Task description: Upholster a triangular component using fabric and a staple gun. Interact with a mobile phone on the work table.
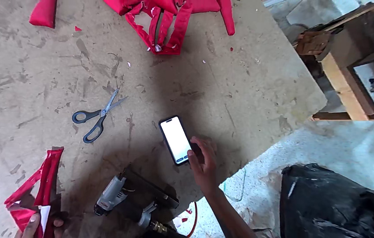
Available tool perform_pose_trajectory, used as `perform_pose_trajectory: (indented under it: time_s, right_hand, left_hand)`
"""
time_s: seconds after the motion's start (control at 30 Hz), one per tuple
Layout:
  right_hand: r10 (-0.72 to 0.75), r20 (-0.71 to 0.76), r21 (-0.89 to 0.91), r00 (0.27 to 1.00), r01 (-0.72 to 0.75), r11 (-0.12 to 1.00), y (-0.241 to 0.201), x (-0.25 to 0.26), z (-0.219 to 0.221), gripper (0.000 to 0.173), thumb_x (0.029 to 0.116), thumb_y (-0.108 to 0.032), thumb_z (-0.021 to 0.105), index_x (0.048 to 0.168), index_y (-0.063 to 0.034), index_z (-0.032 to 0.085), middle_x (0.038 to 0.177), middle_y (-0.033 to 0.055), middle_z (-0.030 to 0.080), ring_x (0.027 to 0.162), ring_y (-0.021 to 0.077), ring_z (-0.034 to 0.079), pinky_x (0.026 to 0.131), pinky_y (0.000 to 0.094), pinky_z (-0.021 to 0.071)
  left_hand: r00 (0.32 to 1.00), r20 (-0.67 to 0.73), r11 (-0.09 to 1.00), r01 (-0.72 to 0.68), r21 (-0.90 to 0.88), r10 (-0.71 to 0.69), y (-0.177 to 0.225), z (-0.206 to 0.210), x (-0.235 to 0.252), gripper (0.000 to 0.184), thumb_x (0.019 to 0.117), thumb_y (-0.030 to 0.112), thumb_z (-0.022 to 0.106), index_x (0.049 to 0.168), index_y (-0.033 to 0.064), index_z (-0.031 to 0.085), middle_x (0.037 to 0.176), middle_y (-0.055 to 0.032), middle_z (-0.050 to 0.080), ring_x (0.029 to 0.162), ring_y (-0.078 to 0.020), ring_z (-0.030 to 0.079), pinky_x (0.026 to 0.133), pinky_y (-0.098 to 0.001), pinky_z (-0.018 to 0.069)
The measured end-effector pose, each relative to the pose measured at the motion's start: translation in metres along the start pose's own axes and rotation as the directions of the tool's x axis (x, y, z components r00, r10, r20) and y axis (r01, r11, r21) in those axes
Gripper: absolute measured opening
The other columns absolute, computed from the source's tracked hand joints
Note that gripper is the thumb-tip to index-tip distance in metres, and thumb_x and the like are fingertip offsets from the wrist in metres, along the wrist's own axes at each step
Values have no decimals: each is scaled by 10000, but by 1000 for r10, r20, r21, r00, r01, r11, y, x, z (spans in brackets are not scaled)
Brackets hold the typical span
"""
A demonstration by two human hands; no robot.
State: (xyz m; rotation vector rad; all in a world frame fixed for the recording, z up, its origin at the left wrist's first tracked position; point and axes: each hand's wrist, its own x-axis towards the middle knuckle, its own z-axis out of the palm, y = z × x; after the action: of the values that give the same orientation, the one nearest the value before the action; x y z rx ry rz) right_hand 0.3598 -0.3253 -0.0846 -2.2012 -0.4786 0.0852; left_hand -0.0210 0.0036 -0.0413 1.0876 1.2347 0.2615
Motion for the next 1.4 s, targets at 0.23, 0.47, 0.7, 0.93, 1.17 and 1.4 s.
perform_pose_trajectory:
  time_s: [0.23, 0.47, 0.7, 0.93, 1.17, 1.4]
  right_hand:
    - [28, -4, -79, 1000, -29, 996, -4, -22, -1, 492, 941, -483, 639, 1317, -167, 662, 1294, 5, 653, 1298, 236, 529, 1131, 541, 389]
    - [100, 25, -303, 995, -88, 949, -6, 29, 4, 774, 808, -605, 712, 1472, -252, 529, 1501, 14, 511, 1420, 259, 420, 1139, 580, 359]
    - [93, 22, -188, 995, -87, 978, -5, 39, -1, 680, 849, -581, 679, 1431, -249, 566, 1497, -13, 506, 1424, 213, 419, 1151, 543, 376]
    - [121, 66, -305, 990, -95, 948, -10, 59, -1, 813, 789, -606, 736, 1487, -256, 509, 1535, -16, 474, 1423, 240, 416, 1127, 551, 389]
    - [112, 58, -201, 992, -99, 975, -8, 69, -3, 655, 894, -554, 653, 1467, -259, 535, 1544, -40, 470, 1446, 204, 399, 1147, 530, 379]
    - [72, 83, -232, 994, -51, 971, -5, 44, -3, 714, 835, -570, 710, 1445, -232, 556, 1558, -47, 450, 1499, 181, 322, 1217, 501, 318]
  left_hand:
    - [999, -19, 1000, -26, 8, 26, -4, 1, 0, 408, 1119, 384, 294, 1197, 54, 521, 772, -138, 715, 577, -256, 688, 521, -402, 597]
    - [999, -29, 999, -33, 44, 34, -4, 0, 0, 401, 1121, 380, 298, 1204, 51, 514, 767, -132, 720, 578, -261, 695, 522, -412, 603]
    - [999, -23, 997, -47, 63, 49, -4, 1, -2, 405, 1117, 384, 325, 1191, 40, 526, 788, -132, 718, 607, -265, 699, 564, -426, 611]
    - [999, -31, 997, -37, 66, 39, -3, 1, -1, 393, 1119, 373, 316, 1189, 46, 521, 776, -124, 718, 602, -260, 701, 551, -417, 610]
    - [999, -41, 997, -30, 69, 33, 1, 6, -4, 403, 1120, 381, 317, 1157, 49, 543, 782, -116, 720, 607, -249, 700, 559, -409, 609]
    - [999, 2, 996, -53, 72, 53, -3, 2, -1, 387, 1122, 373, 306, 1170, 63, 532, 770, -113, 721, 580, -252, 694, 530, -419, 605]
